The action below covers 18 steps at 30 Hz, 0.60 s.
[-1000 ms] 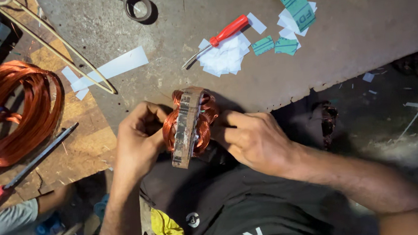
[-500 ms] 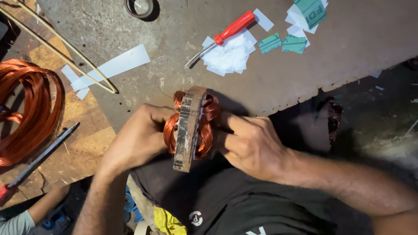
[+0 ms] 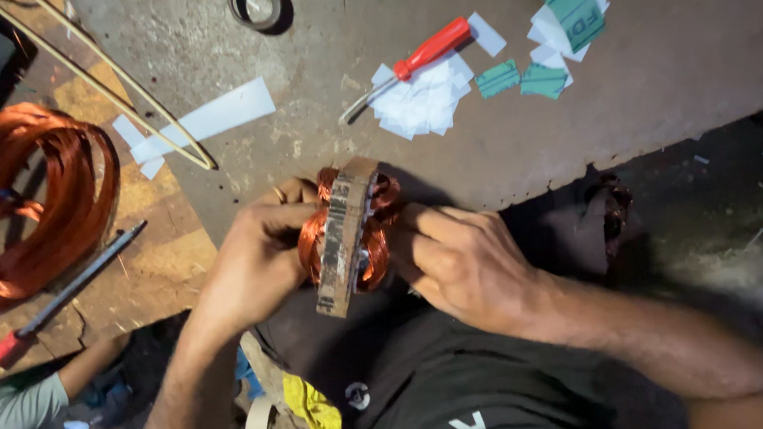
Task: The person winds a motor stator core by inserting copper wire coils into the slots and pressing insulation paper strips into the core by hand.
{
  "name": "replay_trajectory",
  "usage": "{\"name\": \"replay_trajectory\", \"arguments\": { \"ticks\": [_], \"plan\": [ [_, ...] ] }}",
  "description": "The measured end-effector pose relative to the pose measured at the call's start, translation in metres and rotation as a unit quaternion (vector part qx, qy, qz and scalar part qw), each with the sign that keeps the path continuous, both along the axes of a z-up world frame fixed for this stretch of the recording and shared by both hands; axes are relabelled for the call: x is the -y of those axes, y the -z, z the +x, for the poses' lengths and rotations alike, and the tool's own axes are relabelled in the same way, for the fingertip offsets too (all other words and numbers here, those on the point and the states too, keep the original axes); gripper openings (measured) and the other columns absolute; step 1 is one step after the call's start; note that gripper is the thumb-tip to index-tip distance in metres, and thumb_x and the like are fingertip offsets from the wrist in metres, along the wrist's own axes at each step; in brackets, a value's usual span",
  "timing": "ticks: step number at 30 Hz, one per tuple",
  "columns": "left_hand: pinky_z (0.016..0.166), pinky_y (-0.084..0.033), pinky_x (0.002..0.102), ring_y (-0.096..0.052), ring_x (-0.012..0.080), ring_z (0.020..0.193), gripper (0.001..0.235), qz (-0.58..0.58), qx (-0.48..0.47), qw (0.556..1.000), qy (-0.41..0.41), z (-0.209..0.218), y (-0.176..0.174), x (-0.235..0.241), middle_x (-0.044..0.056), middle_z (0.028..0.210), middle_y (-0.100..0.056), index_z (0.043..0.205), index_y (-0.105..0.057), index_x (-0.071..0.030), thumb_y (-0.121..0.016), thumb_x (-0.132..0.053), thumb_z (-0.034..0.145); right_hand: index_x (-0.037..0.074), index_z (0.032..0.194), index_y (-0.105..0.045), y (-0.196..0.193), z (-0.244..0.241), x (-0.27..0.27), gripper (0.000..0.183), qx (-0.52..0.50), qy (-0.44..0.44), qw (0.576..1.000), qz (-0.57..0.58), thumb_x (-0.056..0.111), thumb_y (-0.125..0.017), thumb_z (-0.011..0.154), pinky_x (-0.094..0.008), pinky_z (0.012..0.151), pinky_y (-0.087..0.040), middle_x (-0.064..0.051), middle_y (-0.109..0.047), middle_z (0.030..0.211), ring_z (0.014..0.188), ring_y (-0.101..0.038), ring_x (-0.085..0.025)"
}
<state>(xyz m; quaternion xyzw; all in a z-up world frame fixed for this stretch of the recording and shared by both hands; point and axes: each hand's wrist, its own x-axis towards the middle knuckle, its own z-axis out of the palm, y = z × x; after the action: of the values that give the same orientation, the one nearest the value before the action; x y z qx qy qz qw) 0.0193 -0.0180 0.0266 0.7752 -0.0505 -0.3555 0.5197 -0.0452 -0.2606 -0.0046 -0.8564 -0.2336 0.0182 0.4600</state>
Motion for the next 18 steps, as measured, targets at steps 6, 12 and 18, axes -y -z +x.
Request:
{"name": "replay_trajectory", "arguments": {
  "ticks": [6, 12, 18],
  "plan": [
    [0.066, -0.051, 0.026, -0.060, 0.0102, 0.082, 0.021, 0.055, -0.022, 0.998, -0.029, 0.002, -0.010, 0.007, 0.003, 0.092, -0.064, 0.107, -0.079, -0.004, -0.072, -0.003, 0.087, -0.002, 0.090, -0.069, 0.001, 0.004, -0.002, 0.023, -0.018, -0.013, 1.000, -0.006, 0.009, -0.078, 0.072, -0.045, 0.066, -0.056, -0.018, -0.067, 0.100, 0.078, -0.068, -0.035],
    [0.062, -0.050, 0.027, -0.054, 0.0108, 0.081, 0.024, 0.027, -0.028, 0.999, -0.006, 0.001, -0.005, 0.004, 0.005, 0.090, -0.057, 0.110, -0.079, -0.002, -0.074, -0.003, 0.086, -0.001, 0.088, -0.068, 0.001, 0.004, -0.001, 0.019, 0.031, 0.004, 0.999, 0.019, 0.008, -0.078, 0.073, -0.045, 0.067, -0.056, -0.021, -0.067, 0.113, 0.085, -0.069, -0.037],
    [0.073, -0.056, 0.026, -0.064, 0.0089, 0.086, 0.025, 0.036, -0.070, 0.996, -0.034, 0.001, -0.005, 0.001, 0.000, 0.096, -0.072, 0.111, -0.078, -0.004, -0.072, -0.003, 0.086, 0.002, 0.072, -0.065, 0.012, 0.003, 0.001, 0.016, 0.015, -0.021, 0.999, -0.028, 0.007, -0.079, 0.067, -0.045, 0.063, -0.056, -0.014, -0.064, 0.095, 0.079, -0.068, -0.032]
  ]
}}
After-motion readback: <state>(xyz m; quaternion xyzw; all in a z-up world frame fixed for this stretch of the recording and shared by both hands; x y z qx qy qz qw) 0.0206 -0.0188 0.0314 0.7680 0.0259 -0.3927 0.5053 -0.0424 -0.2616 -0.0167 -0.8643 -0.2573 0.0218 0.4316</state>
